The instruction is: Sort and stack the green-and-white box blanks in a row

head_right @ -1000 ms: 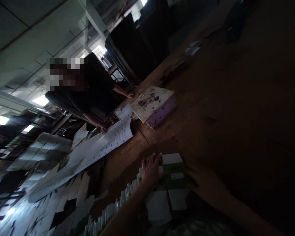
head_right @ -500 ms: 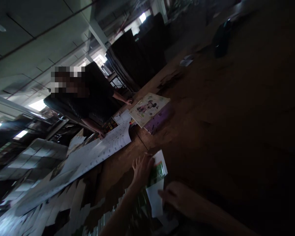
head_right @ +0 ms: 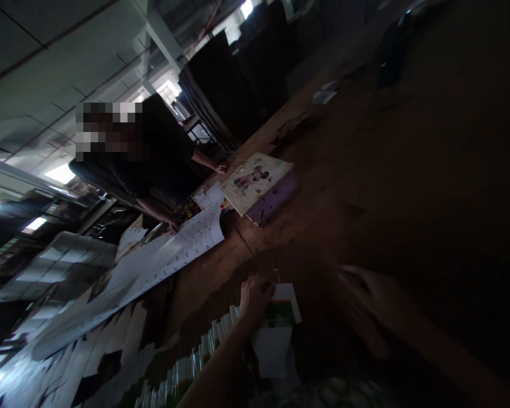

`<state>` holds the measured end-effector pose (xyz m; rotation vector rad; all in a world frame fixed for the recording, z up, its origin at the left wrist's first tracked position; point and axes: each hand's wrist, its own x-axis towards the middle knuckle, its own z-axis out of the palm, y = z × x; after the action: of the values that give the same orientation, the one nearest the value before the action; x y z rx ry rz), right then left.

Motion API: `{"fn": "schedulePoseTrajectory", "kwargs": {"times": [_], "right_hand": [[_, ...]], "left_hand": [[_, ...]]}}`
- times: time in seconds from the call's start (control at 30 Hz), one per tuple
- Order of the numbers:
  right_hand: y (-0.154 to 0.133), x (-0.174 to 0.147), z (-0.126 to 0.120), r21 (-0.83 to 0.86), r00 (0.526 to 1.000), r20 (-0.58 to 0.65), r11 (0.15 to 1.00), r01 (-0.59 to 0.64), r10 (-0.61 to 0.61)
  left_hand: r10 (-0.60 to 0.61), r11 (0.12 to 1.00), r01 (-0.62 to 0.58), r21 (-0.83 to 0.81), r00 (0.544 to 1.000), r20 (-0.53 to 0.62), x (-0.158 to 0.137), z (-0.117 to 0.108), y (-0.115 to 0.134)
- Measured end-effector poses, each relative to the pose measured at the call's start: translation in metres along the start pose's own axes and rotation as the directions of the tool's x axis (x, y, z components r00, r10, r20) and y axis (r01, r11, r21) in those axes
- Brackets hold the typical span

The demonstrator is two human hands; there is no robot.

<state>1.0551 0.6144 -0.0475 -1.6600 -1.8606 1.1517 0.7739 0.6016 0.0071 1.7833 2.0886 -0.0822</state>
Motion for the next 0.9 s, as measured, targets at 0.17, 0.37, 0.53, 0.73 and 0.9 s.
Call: {"fn": "schedulePoseTrajectory", "kwargs": {"times": [0.17,0.37,0.53,0.73,0.9], "right_hand": [[-0.005,-0.009,0.092,-0.032,0.962,0.123,0.968,0.248,-0.242],[0.026,-0.019,0.13,-0.208,0.936,0.069,0.912,0.353,-0.346],[0.022,-0.016,0.13,-0.28,0.933,0.047,0.892,0.355,-0.357],[0.011,-0.013,0.128,-0.338,0.909,0.118,0.845,0.415,-0.4],[0.007,-0.01,0.13,-0.356,0.902,0.107,0.831,0.427,-0.417]], "left_hand": [[-0.046,0.998,0.045,-0.044,0.999,-0.015,0.0,0.005,-0.004],[-0.046,0.999,0.046,0.003,0.999,-0.011,-0.002,0.008,-0.003],[-0.026,0.999,0.025,0.042,0.999,0.028,-0.003,0.006,-0.003],[0.008,1.0,-0.008,-0.001,1.0,-0.03,-0.012,-0.001,-0.014],[0.093,0.992,-0.088,0.088,0.994,-0.057,-0.019,0.006,-0.008]]}}
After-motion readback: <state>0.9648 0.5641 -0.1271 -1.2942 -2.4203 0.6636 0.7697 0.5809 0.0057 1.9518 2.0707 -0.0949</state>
